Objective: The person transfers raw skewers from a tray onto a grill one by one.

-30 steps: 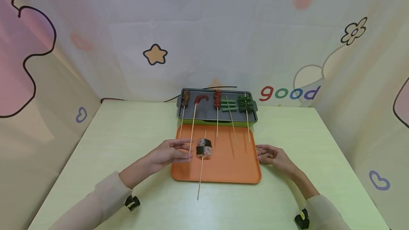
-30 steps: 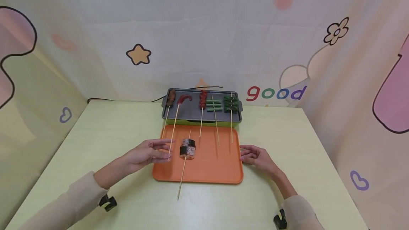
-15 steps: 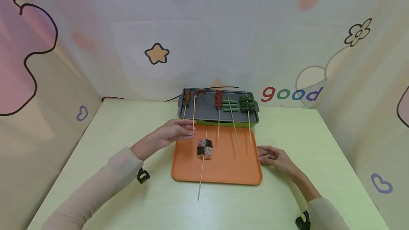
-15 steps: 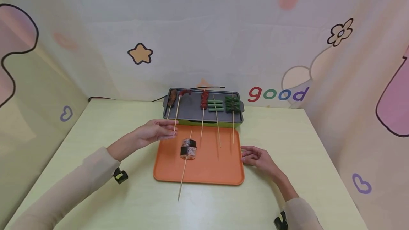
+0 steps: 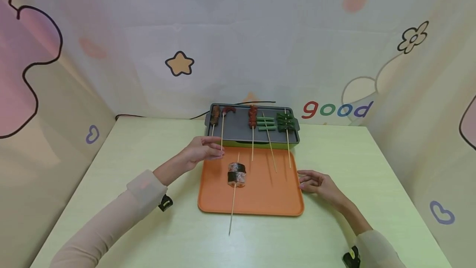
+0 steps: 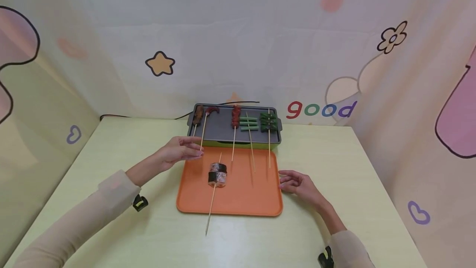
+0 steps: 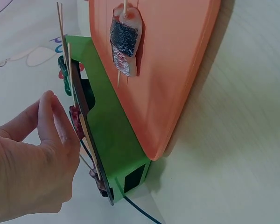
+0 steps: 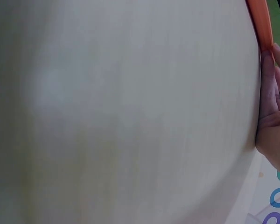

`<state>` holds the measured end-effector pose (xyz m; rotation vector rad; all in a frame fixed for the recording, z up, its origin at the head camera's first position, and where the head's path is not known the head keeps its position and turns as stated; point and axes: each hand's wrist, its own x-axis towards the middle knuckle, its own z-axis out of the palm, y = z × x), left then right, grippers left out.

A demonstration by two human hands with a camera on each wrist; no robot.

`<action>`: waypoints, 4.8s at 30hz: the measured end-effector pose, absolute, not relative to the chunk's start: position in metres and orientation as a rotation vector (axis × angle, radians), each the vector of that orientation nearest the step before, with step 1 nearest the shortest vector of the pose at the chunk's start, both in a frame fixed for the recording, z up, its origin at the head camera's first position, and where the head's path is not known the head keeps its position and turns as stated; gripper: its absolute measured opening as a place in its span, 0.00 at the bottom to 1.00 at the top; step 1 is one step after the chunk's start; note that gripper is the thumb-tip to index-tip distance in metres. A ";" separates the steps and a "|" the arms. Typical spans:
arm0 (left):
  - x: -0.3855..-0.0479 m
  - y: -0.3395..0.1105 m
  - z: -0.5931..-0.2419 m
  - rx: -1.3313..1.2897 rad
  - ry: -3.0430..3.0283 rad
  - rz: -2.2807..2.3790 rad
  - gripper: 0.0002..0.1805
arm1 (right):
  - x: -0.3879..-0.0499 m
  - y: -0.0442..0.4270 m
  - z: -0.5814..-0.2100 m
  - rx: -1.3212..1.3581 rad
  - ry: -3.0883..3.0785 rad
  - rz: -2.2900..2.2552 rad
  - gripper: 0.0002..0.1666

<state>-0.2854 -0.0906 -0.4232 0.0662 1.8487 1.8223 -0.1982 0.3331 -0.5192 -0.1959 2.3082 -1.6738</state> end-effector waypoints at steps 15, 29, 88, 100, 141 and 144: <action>-0.284 -0.095 -0.425 0.086 1.999 1.746 0.30 | -0.200 0.334 -0.522 -0.186 2.313 -1.659 0.34; -0.264 -0.111 -0.427 0.076 1.969 1.752 0.27 | -0.199 0.334 -0.515 -0.217 2.309 -1.680 0.34; -0.151 -0.085 -0.488 0.101 1.549 1.734 0.35 | -0.201 0.332 -0.521 -0.195 2.295 -1.674 0.34; -0.151 -0.090 -0.496 0.074 1.556 1.746 0.33 | -0.201 0.334 -0.521 -0.207 2.288 -1.667 0.34; -0.210 -0.092 -0.437 0.156 1.612 1.761 0.35 | -0.203 0.337 -0.523 -0.225 2.270 -1.681 0.35; -0.224 -0.088 -0.432 0.096 1.602 1.782 0.34 | -0.204 0.337 -0.524 -0.258 2.247 -1.703 0.34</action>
